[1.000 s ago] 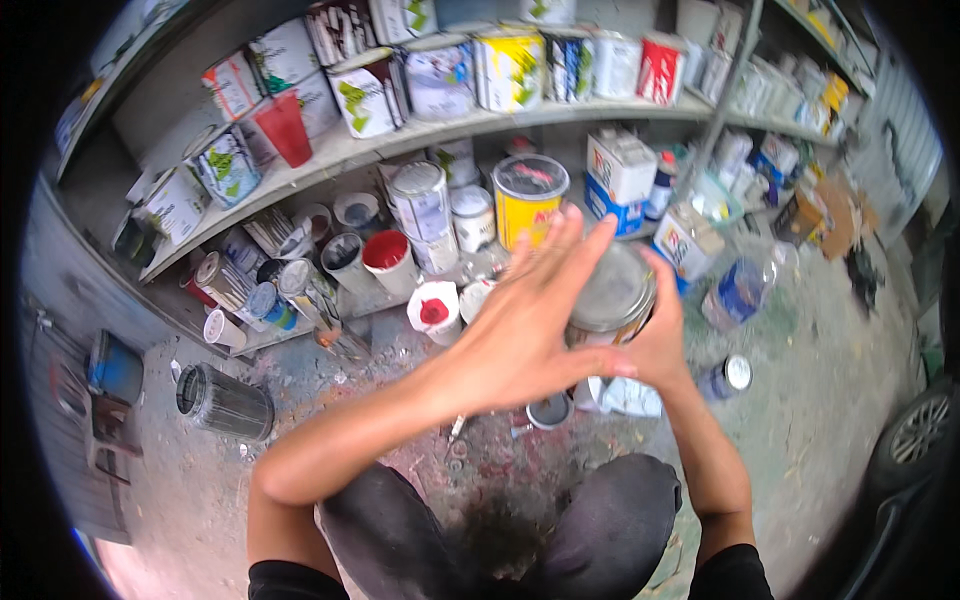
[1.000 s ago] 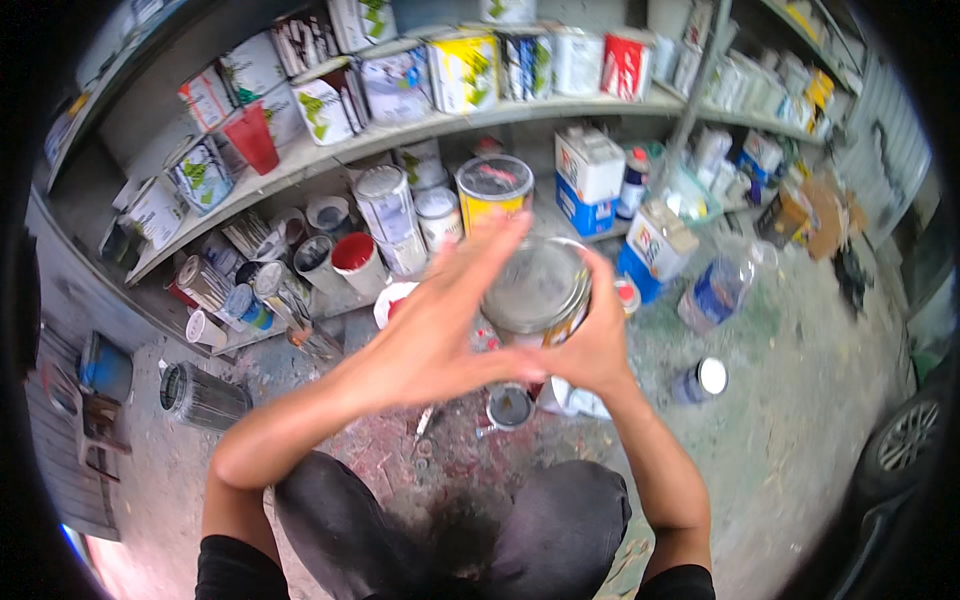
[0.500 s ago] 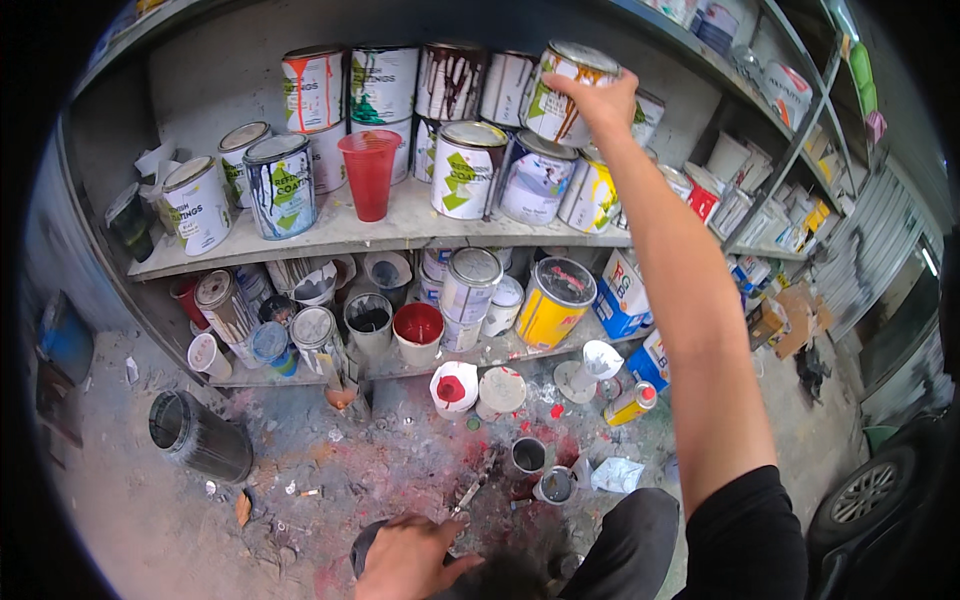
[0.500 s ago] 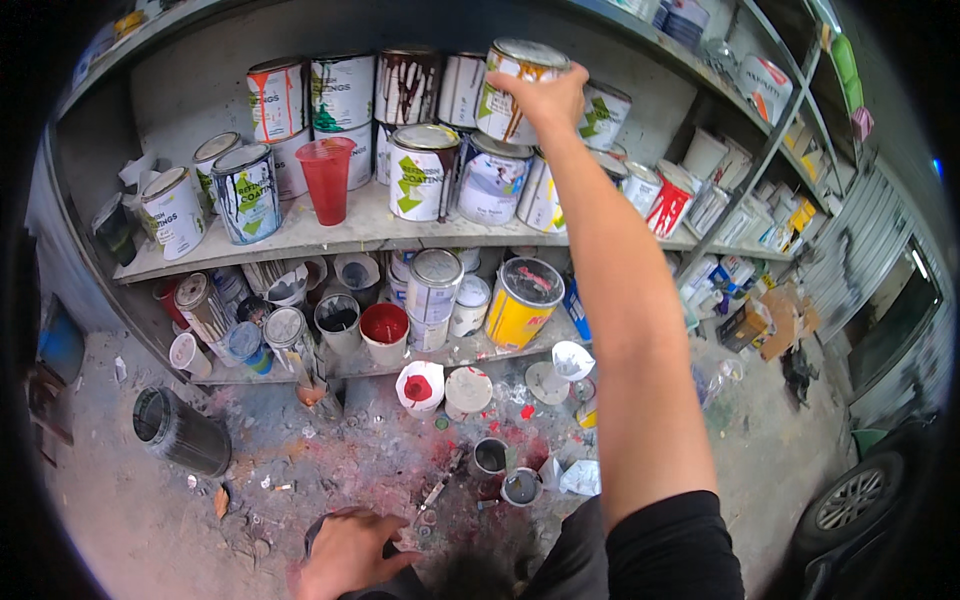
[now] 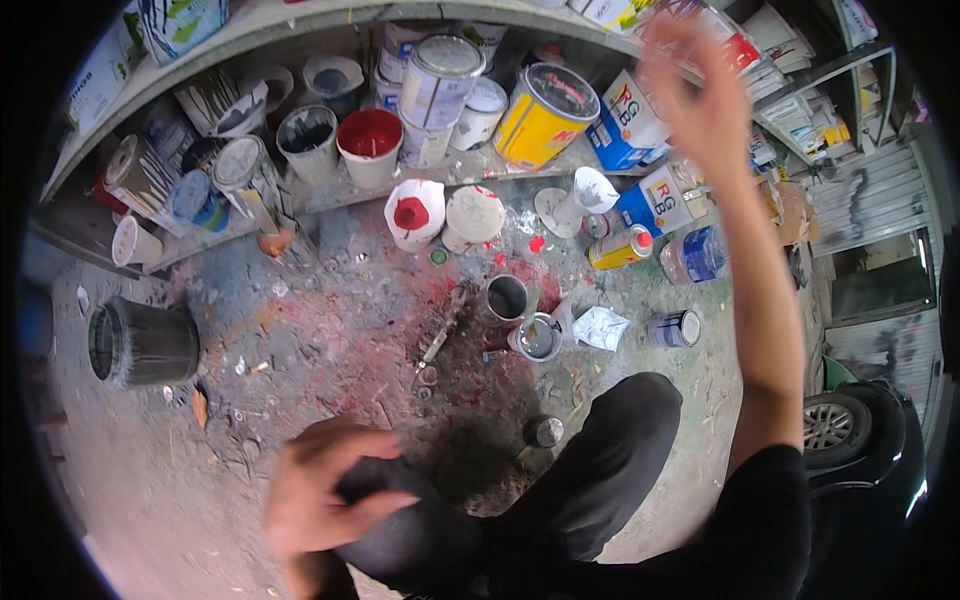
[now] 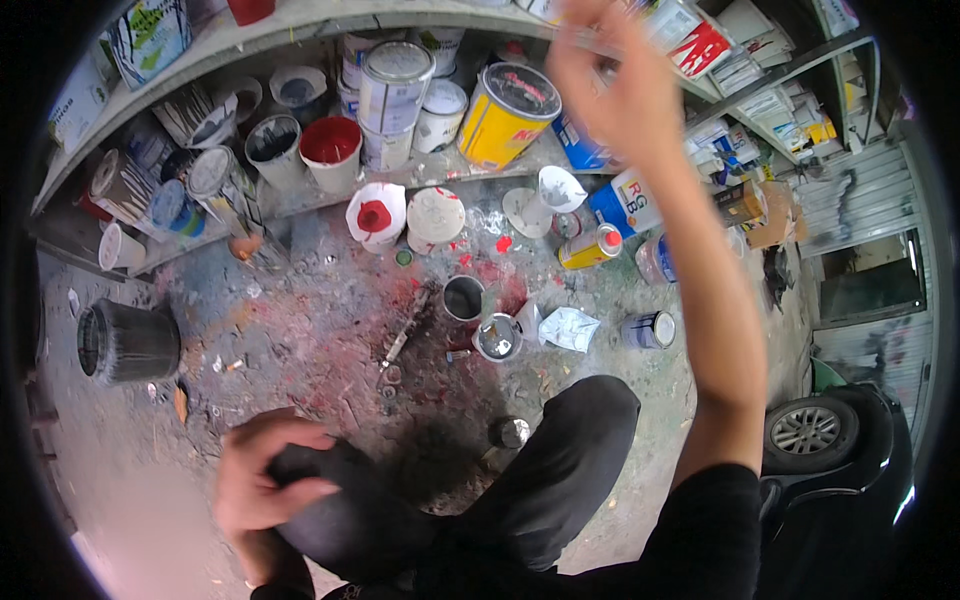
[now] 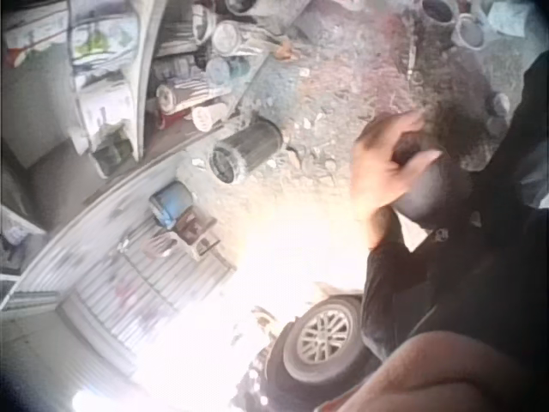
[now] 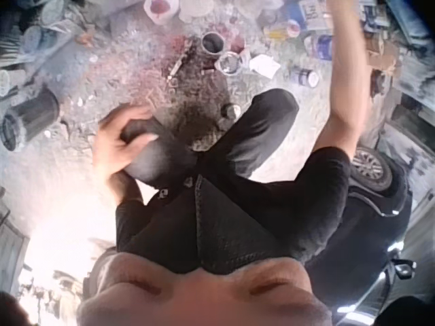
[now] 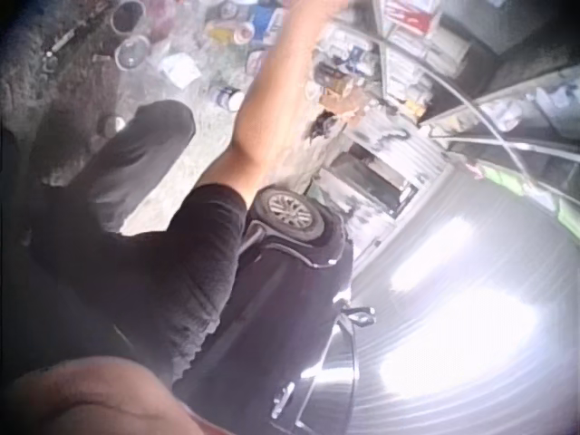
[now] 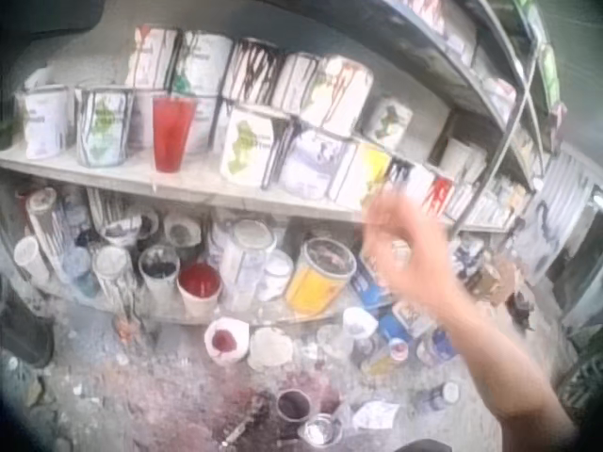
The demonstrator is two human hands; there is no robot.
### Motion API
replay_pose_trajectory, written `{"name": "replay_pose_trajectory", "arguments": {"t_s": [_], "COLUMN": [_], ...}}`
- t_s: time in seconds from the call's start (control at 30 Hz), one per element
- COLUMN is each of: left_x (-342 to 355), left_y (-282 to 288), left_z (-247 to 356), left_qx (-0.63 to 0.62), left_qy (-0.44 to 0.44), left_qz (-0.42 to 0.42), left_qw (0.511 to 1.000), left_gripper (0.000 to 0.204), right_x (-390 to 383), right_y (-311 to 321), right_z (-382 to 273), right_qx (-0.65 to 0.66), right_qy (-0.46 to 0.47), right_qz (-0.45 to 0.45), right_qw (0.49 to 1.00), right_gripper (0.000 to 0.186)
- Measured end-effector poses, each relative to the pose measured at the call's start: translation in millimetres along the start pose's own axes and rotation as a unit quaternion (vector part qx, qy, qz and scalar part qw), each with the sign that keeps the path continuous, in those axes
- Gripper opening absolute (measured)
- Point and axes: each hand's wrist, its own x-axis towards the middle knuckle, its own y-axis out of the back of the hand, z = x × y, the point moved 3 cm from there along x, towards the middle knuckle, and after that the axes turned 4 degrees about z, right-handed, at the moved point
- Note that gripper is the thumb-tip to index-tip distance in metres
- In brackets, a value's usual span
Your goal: The person sits on the floor and mixes dark paint in a small container using a stick. They pour the mixture into a metal cup, then add yellow paint and water from a bottle, stirring the contents to create a uniform mixture.
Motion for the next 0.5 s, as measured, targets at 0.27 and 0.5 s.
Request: {"name": "replay_pose_trajectory", "arguments": {"t_s": [0.27, 0.5], "left_x": [63.2, 72.3], "left_y": [-57.6, -195.4], "left_z": [-38.7, -103.5], "left_qx": [0.003, -0.043], "left_qy": [0.126, 0.289], "left_qz": [-0.141, -0.284], "left_qw": [0.982, 0.913], "left_gripper": [0.022, 0.022], "right_x": [-295.8, -309.3], "right_y": [-56.9, -70.3], "right_z": [24.4, 23.9], "right_qx": [0.2, 0.269], "right_qy": [-0.109, -0.101], "right_qz": [-0.3, -0.328], "right_qw": [0.926, 0.9], "right_gripper": [0.047, 0.024]}}
